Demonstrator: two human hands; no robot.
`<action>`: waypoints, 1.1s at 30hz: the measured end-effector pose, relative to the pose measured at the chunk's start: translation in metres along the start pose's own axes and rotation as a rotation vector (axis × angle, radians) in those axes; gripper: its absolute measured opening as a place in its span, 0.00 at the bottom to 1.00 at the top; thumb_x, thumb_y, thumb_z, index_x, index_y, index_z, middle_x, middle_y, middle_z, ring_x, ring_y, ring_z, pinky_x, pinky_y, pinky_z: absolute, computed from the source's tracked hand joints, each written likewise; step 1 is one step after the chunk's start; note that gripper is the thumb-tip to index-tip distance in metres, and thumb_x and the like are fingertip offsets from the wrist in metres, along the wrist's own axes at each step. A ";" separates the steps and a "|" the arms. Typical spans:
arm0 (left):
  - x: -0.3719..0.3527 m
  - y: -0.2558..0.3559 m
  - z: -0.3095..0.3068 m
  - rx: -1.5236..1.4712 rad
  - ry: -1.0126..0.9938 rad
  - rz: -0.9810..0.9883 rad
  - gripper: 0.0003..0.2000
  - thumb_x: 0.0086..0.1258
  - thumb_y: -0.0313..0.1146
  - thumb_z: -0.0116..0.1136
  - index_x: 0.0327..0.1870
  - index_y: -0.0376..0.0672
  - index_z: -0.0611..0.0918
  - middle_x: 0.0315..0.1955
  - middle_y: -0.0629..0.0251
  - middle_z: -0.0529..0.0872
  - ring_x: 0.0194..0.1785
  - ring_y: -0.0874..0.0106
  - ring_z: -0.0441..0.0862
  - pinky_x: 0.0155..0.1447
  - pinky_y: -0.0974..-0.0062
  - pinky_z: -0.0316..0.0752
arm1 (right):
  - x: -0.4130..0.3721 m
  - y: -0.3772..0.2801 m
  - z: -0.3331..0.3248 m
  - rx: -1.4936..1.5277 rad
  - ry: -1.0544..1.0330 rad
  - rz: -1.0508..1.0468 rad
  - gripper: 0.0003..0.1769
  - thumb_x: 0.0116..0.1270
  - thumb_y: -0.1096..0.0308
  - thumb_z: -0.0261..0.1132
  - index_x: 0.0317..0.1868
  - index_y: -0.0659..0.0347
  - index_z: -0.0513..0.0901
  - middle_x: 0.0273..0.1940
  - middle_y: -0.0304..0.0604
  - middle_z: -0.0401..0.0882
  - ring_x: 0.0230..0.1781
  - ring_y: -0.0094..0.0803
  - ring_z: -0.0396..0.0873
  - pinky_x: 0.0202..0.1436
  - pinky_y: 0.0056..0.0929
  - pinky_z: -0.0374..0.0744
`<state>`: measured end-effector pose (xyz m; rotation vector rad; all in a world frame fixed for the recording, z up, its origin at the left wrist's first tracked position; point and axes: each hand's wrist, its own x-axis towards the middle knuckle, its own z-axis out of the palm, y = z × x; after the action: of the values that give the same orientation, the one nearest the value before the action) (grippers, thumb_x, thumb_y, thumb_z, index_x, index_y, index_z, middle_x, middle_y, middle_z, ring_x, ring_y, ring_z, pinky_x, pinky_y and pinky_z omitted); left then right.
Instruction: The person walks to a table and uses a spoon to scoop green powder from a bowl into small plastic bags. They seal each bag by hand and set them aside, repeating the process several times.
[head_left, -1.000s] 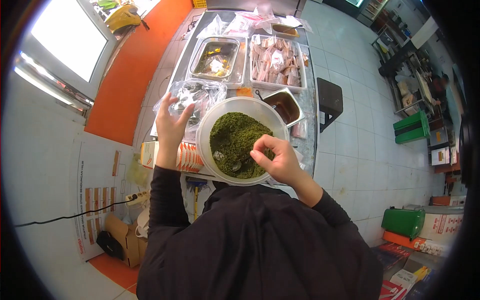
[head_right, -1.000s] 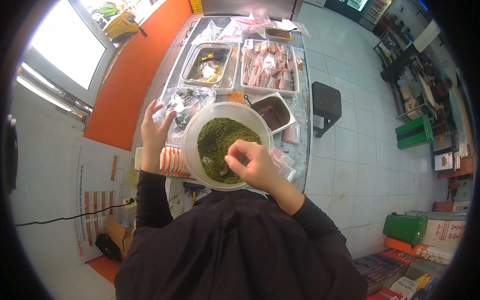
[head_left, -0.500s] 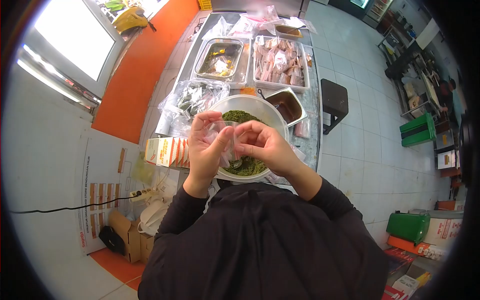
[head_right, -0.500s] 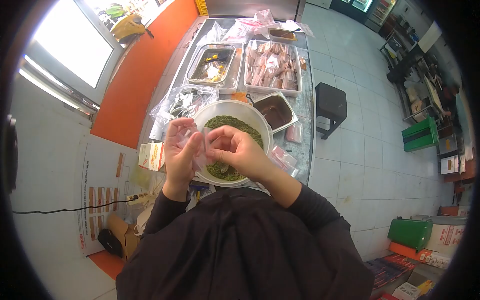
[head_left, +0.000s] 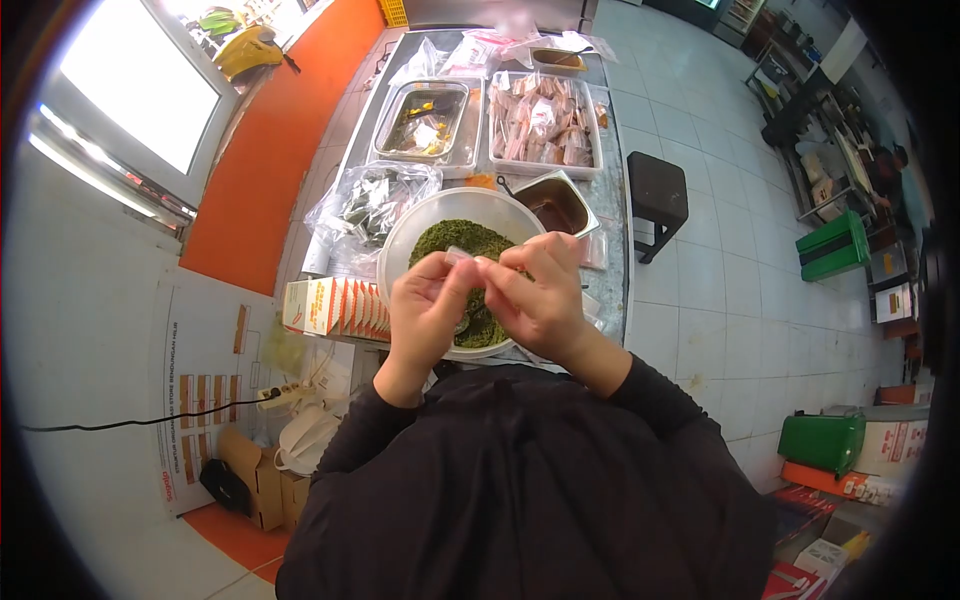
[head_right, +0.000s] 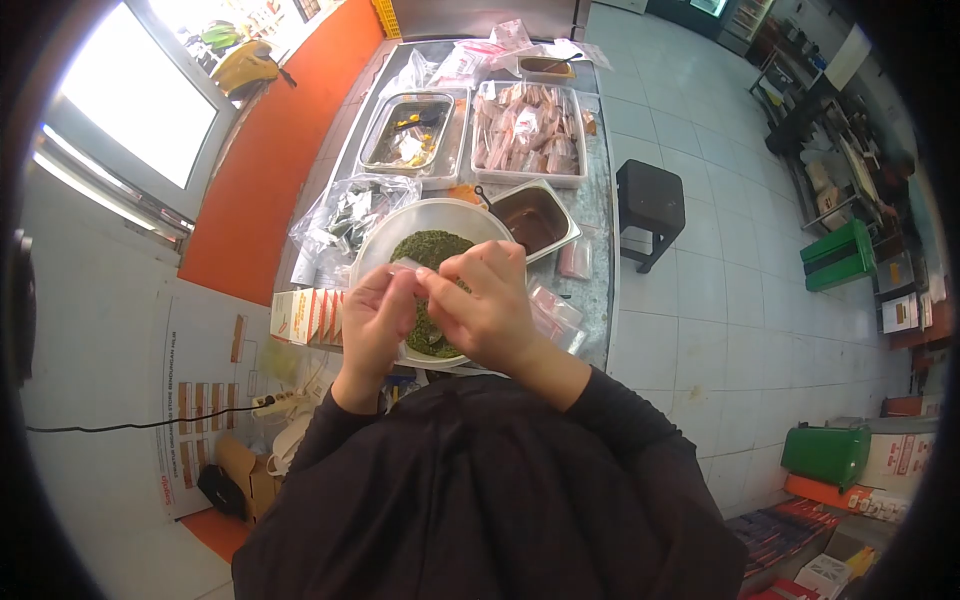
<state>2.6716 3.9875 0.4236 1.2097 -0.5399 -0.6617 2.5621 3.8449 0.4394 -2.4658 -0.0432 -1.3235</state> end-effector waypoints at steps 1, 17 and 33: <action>-0.002 0.002 0.006 0.039 -0.015 0.010 0.08 0.82 0.33 0.58 0.46 0.36 0.84 0.29 0.74 0.83 0.23 0.89 0.70 0.26 0.88 0.61 | -0.002 -0.002 0.001 -0.007 0.013 -0.006 0.17 0.54 0.72 0.76 0.46 0.55 0.90 0.39 0.33 0.80 0.42 0.33 0.76 0.49 0.41 0.68; 0.000 0.032 -0.006 0.399 -0.428 0.033 0.08 0.74 0.28 0.65 0.34 0.35 0.82 0.24 0.69 0.81 0.29 0.84 0.74 0.33 0.80 0.70 | 0.014 -0.005 -0.039 0.643 -0.582 0.559 0.05 0.62 0.73 0.70 0.34 0.66 0.84 0.25 0.44 0.81 0.26 0.40 0.81 0.37 0.33 0.80; 0.000 0.037 -0.004 0.781 -0.163 0.499 0.15 0.61 0.32 0.76 0.44 0.37 0.84 0.36 0.60 0.84 0.37 0.69 0.82 0.41 0.71 0.76 | 0.002 0.004 0.000 0.377 -0.363 0.381 0.07 0.60 0.72 0.72 0.39 0.62 0.86 0.43 0.44 0.86 0.43 0.41 0.83 0.47 0.40 0.80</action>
<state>2.6803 3.9980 0.4578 1.6559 -1.2635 -0.1013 2.5637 3.8407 0.4402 -2.2125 0.0788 -0.6365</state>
